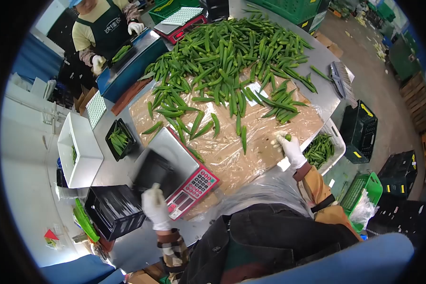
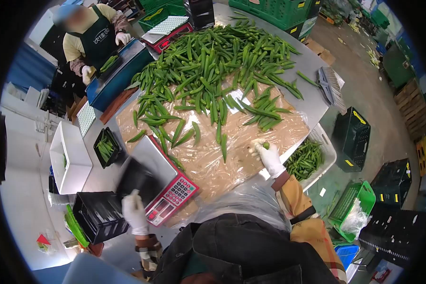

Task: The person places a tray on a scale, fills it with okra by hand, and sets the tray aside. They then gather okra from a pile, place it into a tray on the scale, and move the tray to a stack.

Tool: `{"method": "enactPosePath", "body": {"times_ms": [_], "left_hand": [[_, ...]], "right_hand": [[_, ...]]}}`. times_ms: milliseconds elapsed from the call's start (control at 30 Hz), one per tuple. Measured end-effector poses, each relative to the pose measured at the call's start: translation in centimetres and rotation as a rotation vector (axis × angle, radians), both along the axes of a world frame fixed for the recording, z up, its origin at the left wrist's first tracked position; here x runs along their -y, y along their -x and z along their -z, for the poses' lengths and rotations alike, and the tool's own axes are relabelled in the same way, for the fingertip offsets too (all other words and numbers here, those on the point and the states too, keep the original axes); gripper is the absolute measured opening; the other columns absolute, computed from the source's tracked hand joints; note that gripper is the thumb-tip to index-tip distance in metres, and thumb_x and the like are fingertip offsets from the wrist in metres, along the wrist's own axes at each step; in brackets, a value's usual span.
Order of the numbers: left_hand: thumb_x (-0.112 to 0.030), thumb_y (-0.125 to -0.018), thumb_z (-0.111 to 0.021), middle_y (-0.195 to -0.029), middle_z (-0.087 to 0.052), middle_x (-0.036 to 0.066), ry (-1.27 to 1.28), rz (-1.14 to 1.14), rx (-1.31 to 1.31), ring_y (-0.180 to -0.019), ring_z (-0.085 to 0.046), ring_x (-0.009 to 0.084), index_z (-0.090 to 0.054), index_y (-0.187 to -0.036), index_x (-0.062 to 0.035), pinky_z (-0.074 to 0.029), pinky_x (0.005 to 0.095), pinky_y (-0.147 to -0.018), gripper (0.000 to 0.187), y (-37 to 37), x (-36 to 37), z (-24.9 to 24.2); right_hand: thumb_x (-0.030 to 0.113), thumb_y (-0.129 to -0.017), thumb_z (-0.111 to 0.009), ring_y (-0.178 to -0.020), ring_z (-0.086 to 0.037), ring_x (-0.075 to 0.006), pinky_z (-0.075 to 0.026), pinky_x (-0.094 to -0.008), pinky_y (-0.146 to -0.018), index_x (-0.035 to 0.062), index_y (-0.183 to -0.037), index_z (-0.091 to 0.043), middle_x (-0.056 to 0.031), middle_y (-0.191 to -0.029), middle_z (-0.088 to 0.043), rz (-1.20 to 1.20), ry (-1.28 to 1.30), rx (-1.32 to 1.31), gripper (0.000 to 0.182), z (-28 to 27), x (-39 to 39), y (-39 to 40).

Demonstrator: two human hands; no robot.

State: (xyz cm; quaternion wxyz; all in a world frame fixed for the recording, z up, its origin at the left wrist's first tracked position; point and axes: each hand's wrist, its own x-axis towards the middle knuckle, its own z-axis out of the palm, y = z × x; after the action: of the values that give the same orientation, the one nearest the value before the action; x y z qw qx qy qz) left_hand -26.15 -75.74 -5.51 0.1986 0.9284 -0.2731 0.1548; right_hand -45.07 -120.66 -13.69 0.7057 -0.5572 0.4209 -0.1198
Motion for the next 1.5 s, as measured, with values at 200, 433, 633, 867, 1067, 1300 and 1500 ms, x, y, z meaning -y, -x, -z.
{"method": "enactPosePath", "body": {"times_ms": [200,433,633,867,1067,1300,1500], "left_hand": [[-0.005,-0.083,-0.07,-0.099,-0.066,0.013,0.036,-0.032,-0.177,-0.095,-0.06,0.0313,-0.069,-0.115,-0.0035,-0.048,0.0392,-0.088,0.032,3.2,3.2,1.0],[-0.003,-0.085,-0.07,-0.107,-0.068,0.014,0.339,0.154,-0.422,-0.097,-0.065,0.0283,-0.068,-0.117,-0.003,-0.052,0.0351,-0.088,0.032,2.8,15.1,-0.5],[-0.017,-0.088,-0.067,-0.106,-0.068,0.018,0.27,0.293,-0.697,-0.1,-0.065,0.0343,-0.067,-0.12,-0.0046,-0.051,0.0395,-0.089,0.033,2.0,25.8,7.5],[-0.019,-0.084,-0.072,-0.108,-0.061,0.019,-0.069,0.318,-0.51,-0.099,-0.062,0.0384,-0.056,-0.117,-0.0043,-0.051,0.0459,-0.083,0.04,2.5,32.8,12.1],[-0.008,-0.078,-0.069,-0.107,-0.057,0.02,-0.019,0.324,-0.576,-0.099,-0.059,0.0389,-0.055,-0.119,-0.0045,-0.05,0.0445,-0.084,0.043,1.9,33.0,13.9],[-0.002,-0.076,-0.063,-0.094,-0.057,0.019,0.334,0.271,-0.654,-0.088,-0.056,0.0356,-0.059,-0.099,0.0003,-0.047,0.0414,-0.083,0.023,-4.6,32.7,12.5],[-0.005,-0.08,-0.069,-0.098,-0.066,0.019,0.15,0.372,-0.419,-0.095,-0.065,0.0338,-0.06,-0.107,-0.001,-0.052,0.0394,-0.084,0.029,-8.2,40.9,12.7]], "right_hand": [[0.01,-0.087,-0.066,-0.09,-0.066,-0.0263,-0.052,-0.0364,-0.082,0.0075,-0.111,-0.07,-0.01,-0.1,-0.072,0.015,0.852,-0.125,0.025,4.8,8.6,-1.4],[0.012,-0.075,-0.074,-0.1,-0.059,-0.0324,-0.05,-0.0422,-0.084,0.0139,-0.111,-0.069,-0.0108,-0.099,-0.066,-0.135,1.332,-0.427,0.037,5.2,13.1,-5.7],[0.016,-0.071,-0.075,-0.098,-0.061,-0.033,-0.051,-0.0424,-0.085,0.0111,-0.104,-0.064,-0.0119,-0.098,-0.062,-0.511,1.203,-0.182,0.035,4.1,11.3,-6.4],[0.015,-0.079,-0.068,-0.093,-0.065,-0.0334,-0.053,-0.0436,-0.079,0.0101,-0.099,-0.062,-0.0135,-0.095,-0.066,-0.266,1.275,-0.385,0.022,2.9,18.8,-11.7],[0.007,-0.077,-0.063,-0.087,-0.066,-0.0328,-0.053,-0.0437,-0.077,0.0096,-0.094,-0.064,-0.0143,-0.086,-0.067,-0.603,1.49,-0.422,0.017,4.9,22.1,-13.9],[0.018,-0.072,-0.077,-0.083,-0.067,-0.0362,-0.053,-0.0443,-0.075,0.0064,-0.095,-0.07,-0.0169,-0.085,-0.07,-0.916,0.912,-0.534,0.027,-6.2,24.9,-1.2],[0.022,-0.079,-0.07,-0.079,-0.067,-0.0352,-0.054,-0.0435,-0.073,0.0169,-0.112,-0.071,-0.0164,-0.083,-0.069,-0.717,0.989,-0.616,0.033,-5.2,22.1,2.4]]}}
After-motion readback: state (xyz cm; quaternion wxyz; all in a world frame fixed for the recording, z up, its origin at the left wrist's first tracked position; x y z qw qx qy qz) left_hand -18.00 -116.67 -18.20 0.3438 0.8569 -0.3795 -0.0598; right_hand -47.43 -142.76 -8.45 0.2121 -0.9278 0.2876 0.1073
